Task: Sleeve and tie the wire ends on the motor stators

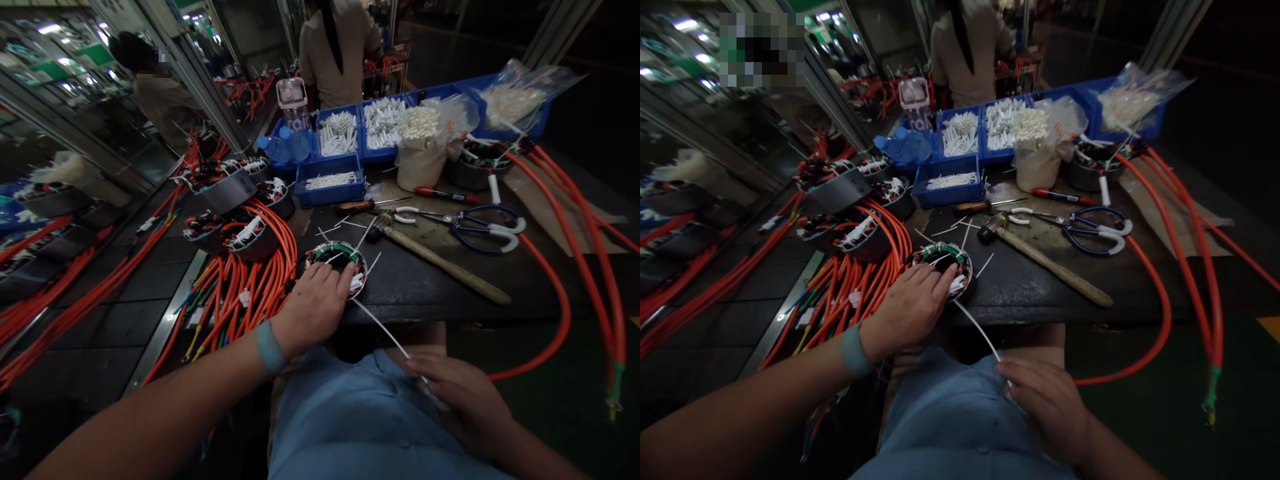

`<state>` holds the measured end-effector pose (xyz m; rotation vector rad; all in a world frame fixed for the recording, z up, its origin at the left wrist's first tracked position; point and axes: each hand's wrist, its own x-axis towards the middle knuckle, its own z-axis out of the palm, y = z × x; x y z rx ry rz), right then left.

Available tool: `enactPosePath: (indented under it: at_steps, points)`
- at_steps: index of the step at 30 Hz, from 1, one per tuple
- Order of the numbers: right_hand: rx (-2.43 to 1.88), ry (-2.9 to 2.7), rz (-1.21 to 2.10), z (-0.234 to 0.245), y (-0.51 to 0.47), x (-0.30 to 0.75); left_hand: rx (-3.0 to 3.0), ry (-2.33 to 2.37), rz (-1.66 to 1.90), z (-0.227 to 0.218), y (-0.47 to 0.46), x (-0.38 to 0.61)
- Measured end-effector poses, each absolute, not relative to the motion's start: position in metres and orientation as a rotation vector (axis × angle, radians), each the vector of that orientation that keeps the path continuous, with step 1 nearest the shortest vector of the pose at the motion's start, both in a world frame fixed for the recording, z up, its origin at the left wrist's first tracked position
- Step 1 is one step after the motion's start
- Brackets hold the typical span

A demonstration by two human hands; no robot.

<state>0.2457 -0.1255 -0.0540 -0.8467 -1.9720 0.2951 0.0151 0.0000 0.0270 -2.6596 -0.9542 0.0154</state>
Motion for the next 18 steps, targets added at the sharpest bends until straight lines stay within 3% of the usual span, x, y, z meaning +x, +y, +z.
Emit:
enactPosePath:
  at_steps: [11, 15, 18]
  points:
    - [-0.815, -1.912, 0.295, -0.047, -0.072, 0.207, -2.675, -0.993, -0.012, 0.026, -0.001, 0.014]
    - [-1.207, -1.707, 0.638, -0.023, -0.029, 0.179, -2.725, -1.125, -0.160, 0.019, -0.003, 0.012]
    - [-1.292, -1.620, 0.892, -0.009, -0.015, 0.174, -2.824, -1.321, -0.494, 0.009, -0.008, 0.011]
